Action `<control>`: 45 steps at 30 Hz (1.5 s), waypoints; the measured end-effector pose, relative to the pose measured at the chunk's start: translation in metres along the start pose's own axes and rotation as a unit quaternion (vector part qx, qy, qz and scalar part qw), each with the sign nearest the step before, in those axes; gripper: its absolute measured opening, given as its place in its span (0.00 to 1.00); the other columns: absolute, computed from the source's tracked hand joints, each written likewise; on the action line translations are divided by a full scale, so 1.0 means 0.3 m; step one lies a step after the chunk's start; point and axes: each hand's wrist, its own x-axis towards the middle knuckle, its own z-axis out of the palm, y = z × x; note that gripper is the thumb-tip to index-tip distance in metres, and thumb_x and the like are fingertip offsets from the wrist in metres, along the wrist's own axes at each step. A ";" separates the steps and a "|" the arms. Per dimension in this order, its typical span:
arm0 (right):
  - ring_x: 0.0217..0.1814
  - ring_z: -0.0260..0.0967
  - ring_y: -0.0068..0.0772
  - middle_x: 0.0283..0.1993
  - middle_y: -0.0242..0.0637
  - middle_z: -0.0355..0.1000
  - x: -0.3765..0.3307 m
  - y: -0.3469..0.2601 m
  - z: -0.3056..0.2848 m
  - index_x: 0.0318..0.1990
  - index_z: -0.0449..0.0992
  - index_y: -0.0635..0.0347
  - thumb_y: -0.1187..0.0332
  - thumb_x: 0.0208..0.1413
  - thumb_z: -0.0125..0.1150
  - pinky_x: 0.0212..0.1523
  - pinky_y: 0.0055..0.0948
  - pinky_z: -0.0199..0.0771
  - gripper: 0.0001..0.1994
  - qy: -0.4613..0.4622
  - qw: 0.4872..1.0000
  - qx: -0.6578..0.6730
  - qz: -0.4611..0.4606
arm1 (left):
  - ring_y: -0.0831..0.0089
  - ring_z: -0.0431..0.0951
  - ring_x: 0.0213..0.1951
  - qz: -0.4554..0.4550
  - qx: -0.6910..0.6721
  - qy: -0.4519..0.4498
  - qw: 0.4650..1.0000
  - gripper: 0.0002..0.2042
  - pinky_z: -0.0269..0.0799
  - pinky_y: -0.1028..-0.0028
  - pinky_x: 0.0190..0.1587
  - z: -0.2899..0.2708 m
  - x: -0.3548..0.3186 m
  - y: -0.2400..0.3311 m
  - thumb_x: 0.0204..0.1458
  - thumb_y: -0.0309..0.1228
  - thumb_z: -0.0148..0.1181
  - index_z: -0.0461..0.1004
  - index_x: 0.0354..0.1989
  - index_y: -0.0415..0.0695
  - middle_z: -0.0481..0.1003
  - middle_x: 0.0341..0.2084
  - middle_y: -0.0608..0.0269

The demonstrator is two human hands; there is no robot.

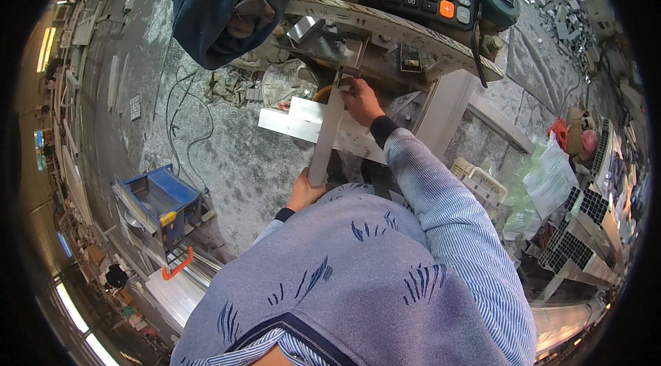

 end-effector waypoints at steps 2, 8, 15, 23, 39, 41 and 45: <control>0.49 0.77 0.46 0.49 0.49 0.74 -0.005 0.002 0.005 0.54 0.77 0.60 0.71 0.58 0.61 0.48 0.39 0.78 0.16 0.008 1.000 -0.009 -0.022 | 0.39 0.80 0.46 0.005 -0.015 -0.015 1.000 0.26 0.77 0.53 0.46 -0.023 0.002 0.003 0.44 0.34 0.66 0.71 0.51 0.35 0.79 0.40 0.32; 0.51 0.73 0.31 0.49 0.39 0.76 -0.017 -0.021 0.022 0.55 0.75 0.61 0.74 0.61 0.60 0.52 0.31 0.74 0.15 0.016 1.000 -0.002 -0.010 | 0.39 0.81 0.45 0.011 -0.004 0.004 1.000 0.24 0.77 0.53 0.46 -0.065 -0.024 0.031 0.43 0.34 0.67 0.73 0.49 0.34 0.79 0.38 0.34; 0.47 0.74 0.31 0.48 0.39 0.76 -0.021 -0.028 0.027 0.55 0.75 0.65 0.73 0.61 0.60 0.50 0.31 0.75 0.15 0.008 0.999 0.035 -0.026 | 0.40 0.82 0.43 -0.009 -0.014 -0.012 1.000 0.23 0.78 0.54 0.44 -0.122 -0.036 0.074 0.44 0.33 0.66 0.73 0.48 0.32 0.79 0.36 0.34; 0.46 0.76 0.30 0.46 0.42 0.77 -0.042 -0.032 0.067 0.57 0.73 0.67 0.74 0.60 0.61 0.45 0.30 0.77 0.18 0.048 0.987 0.148 0.044 | 0.39 0.81 0.40 0.000 0.001 -0.017 1.000 0.22 0.78 0.55 0.42 -0.172 -0.004 0.143 0.47 0.35 0.67 0.74 0.47 0.33 0.80 0.34 0.36; 0.61 0.68 0.38 0.62 0.44 0.69 -0.194 -0.178 -0.701 0.67 0.63 0.67 0.67 0.62 0.65 0.62 0.37 0.70 0.28 0.312 0.940 -0.100 -0.094 | 0.38 0.80 0.40 0.173 -0.028 0.072 0.982 0.26 0.75 0.50 0.45 0.020 0.512 0.357 0.45 0.42 0.69 0.72 0.43 0.30 0.78 0.35 0.32; 0.57 0.71 0.35 0.60 0.42 0.73 -0.126 -0.160 -0.722 0.61 0.73 0.67 0.66 0.67 0.57 0.61 0.36 0.70 0.19 0.395 0.910 -0.067 -0.107 | 0.37 0.79 0.42 0.145 -0.029 0.047 0.988 0.25 0.75 0.50 0.46 0.028 0.570 0.388 0.45 0.42 0.68 0.73 0.42 0.30 0.78 0.35 0.32; 0.56 0.72 0.36 0.58 0.43 0.75 -0.042 -0.104 -0.752 0.59 0.74 0.68 0.67 0.66 0.57 0.59 0.36 0.72 0.18 0.413 0.895 -0.084 -0.144 | 0.38 0.80 0.41 0.145 -0.034 0.033 0.988 0.22 0.75 0.51 0.46 0.030 0.618 0.427 0.46 0.40 0.66 0.73 0.40 0.31 0.79 0.34 0.33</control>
